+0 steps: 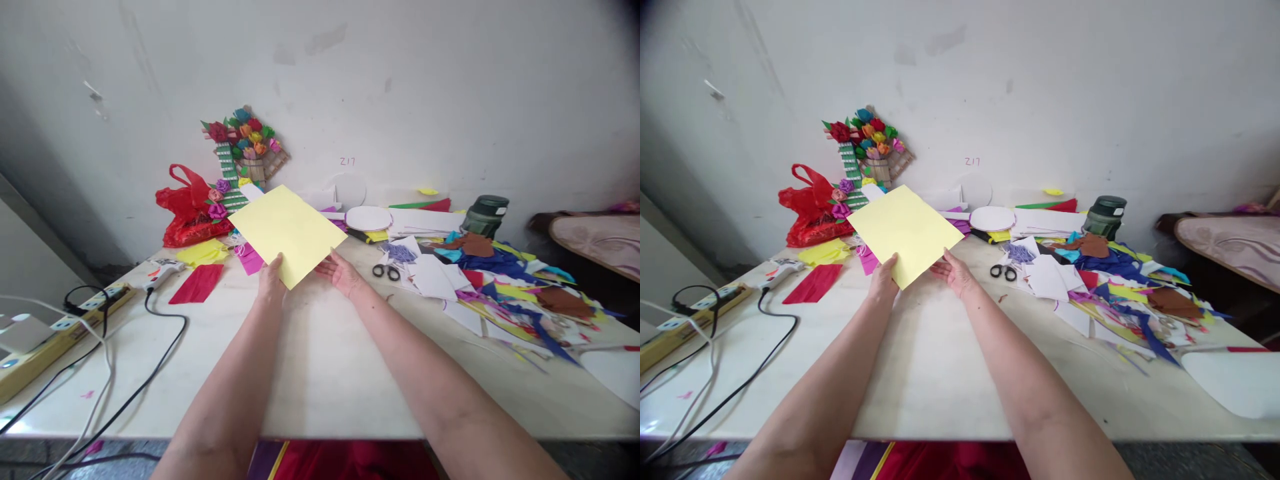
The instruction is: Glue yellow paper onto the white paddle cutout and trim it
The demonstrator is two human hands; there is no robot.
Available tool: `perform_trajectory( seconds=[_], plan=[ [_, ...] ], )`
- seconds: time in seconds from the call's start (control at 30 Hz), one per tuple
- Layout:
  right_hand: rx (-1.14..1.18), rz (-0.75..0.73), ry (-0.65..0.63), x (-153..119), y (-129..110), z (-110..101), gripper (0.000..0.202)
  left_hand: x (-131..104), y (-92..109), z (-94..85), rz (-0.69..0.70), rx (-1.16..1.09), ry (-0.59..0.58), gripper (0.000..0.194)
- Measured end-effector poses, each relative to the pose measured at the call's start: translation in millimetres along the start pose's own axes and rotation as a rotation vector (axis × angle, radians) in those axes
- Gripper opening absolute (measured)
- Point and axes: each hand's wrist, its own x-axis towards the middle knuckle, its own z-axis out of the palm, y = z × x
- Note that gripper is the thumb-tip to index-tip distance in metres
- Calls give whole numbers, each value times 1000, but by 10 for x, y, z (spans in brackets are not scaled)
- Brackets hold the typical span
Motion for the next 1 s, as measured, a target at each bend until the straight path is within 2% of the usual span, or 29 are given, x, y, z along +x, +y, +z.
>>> perform_trajectory(
  seconds=[0.23, 0.57, 0.7, 0.83, 1.0],
  plan=[
    [-18, -90, 97, 36, 112, 83, 20, -151, -139, 85, 3, -37, -63, 32],
    [-16, -166, 239, 83, 153, 65, 19, -307, -250, 137, -41, -26, -190, 43],
    [-78, -182, 234, 82, 66, -3, 15, -216, -215, 107, -76, 60, -87, 32],
    [-137, -182, 183, 76, -37, -139, 17, -28, -54, 1, -57, 100, 70, 19],
    [-174, -181, 138, 89, -94, -310, 20, 82, 112, -97, -92, 98, 115, 19]
  ],
)
